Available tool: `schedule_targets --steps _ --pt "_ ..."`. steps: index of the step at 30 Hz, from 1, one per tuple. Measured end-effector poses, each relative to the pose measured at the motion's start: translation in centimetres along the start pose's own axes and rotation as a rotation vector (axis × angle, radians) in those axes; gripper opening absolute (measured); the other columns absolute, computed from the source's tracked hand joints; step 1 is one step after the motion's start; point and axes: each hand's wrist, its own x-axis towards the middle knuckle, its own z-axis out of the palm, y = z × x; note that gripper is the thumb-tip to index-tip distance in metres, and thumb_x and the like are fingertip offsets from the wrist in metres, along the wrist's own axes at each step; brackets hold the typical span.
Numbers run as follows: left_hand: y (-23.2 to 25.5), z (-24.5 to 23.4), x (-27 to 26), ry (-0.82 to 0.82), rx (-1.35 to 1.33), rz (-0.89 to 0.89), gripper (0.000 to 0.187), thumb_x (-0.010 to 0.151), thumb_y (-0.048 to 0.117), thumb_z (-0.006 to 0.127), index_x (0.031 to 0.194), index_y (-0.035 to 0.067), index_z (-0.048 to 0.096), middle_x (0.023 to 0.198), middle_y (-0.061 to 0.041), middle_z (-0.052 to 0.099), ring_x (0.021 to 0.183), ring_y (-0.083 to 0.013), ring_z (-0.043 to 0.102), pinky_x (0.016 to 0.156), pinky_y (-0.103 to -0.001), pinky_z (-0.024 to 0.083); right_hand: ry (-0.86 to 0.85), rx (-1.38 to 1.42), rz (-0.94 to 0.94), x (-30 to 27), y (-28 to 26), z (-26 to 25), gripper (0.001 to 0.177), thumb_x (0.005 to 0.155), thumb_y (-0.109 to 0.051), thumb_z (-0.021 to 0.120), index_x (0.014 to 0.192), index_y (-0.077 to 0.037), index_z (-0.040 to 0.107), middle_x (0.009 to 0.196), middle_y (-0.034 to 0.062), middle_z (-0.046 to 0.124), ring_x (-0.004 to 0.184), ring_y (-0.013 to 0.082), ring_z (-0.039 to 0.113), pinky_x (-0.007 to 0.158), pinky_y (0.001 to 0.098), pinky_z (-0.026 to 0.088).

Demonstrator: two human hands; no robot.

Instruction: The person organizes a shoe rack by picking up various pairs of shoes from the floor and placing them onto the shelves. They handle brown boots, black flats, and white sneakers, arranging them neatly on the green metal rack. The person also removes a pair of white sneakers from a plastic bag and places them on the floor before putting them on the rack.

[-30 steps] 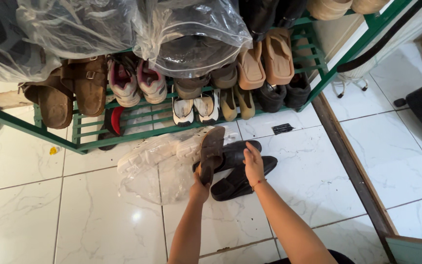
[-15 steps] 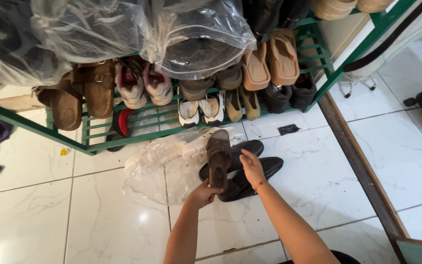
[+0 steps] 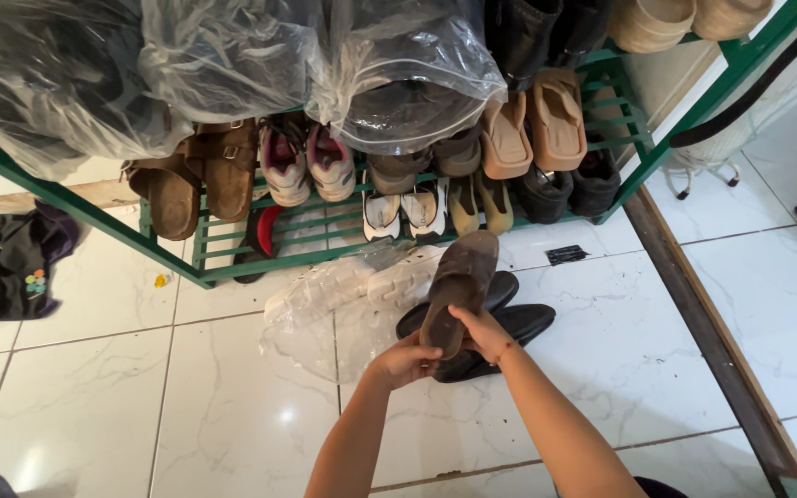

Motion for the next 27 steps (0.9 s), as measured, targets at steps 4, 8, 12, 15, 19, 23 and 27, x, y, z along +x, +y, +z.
schedule_targets --steps 4,8,12,15,19,23,27 --pt "2.4 1.7 -1.0 0.039 0.186 -0.070 0.086 0.080 0.038 0.079 0.154 0.026 0.036 0.137 -0.002 0.057 0.115 -0.0223 0.061 0.100 -0.046 0.054 0.024 -0.021 -0.078 -0.1 -0.7 -0.2 0.060 0.087 -0.035 0.072 0.137 -0.007 0.054 0.122 0.0140 0.070 0.107 0.0295 0.071 0.085 0.0456 0.061" --pt "3.2 1.4 -1.8 0.052 0.293 -0.090 0.095 0.082 0.049 0.076 0.160 0.026 0.028 0.150 -0.008 0.053 0.128 -0.0278 0.059 0.104 -0.047 0.050 -0.039 -0.072 -0.100 -0.4 -1.5 0.5 0.062 0.087 -0.033 0.073 0.139 -0.006 0.055 0.125 0.0134 0.070 0.109 0.0270 0.071 0.085 0.0435 0.062" --pt "3.8 0.2 -1.4 0.056 0.414 -0.084 0.097 0.081 0.046 0.080 0.160 0.022 0.029 0.153 -0.005 0.051 0.137 -0.0239 0.053 0.107 -0.047 0.050 -0.065 -0.207 -0.117 -0.5 -2.1 1.3 0.064 0.084 -0.030 0.075 0.140 -0.011 0.051 0.128 0.0107 0.067 0.112 0.0244 0.070 0.086 0.0429 0.062" --pt "4.5 -0.6 -1.2 0.059 0.443 -0.084 0.097 0.079 0.041 0.081 0.160 0.021 0.031 0.152 -0.004 0.052 0.138 -0.0234 0.051 0.106 -0.047 0.050 -0.086 -0.215 -0.101 0.1 -2.4 1.4 0.062 0.085 -0.029 0.075 0.140 -0.012 0.052 0.127 0.0092 0.068 0.112 0.0238 0.070 0.085 0.0439 0.062" --pt "5.3 0.5 -1.9 0.075 0.349 -0.094 0.098 0.076 0.031 0.082 0.159 0.025 0.030 0.150 -0.002 0.053 0.135 -0.0238 0.051 0.104 -0.048 0.049 -0.095 -0.036 -0.038 0.1 -2.9 2.3 0.059 0.084 -0.022 0.077 0.138 -0.010 0.055 0.125 0.0105 0.069 0.112 0.0255 0.069 0.085 0.0448 0.062" --pt "7.7 4.2 -5.6 0.106 0.269 -0.177 0.099 0.076 0.029 0.083 0.159 0.029 0.030 0.148 -0.001 0.055 0.134 -0.0214 0.054 0.103 -0.047 0.050 -0.102 0.029 0.045 -3.3 -4.9 3.0 0.057 0.086 -0.023 0.075 0.138 -0.011 0.056 0.127 0.0096 0.070 0.113 0.0246 0.070 0.087 0.0435 0.062" --pt "11.0 8.2 -9.2 0.115 0.289 -0.228 0.100 0.074 0.027 0.085 0.159 0.027 0.032 0.144 -0.001 0.058 0.130 -0.0203 0.057 0.102 -0.046 0.051 -0.135 0.113 0.123 -8.0 -7.3 3.8 0.055 0.087 -0.025 0.075 0.136 -0.008 0.057 0.127 0.0126 0.070 0.112 0.0285 0.071 0.088 0.0461 0.063"
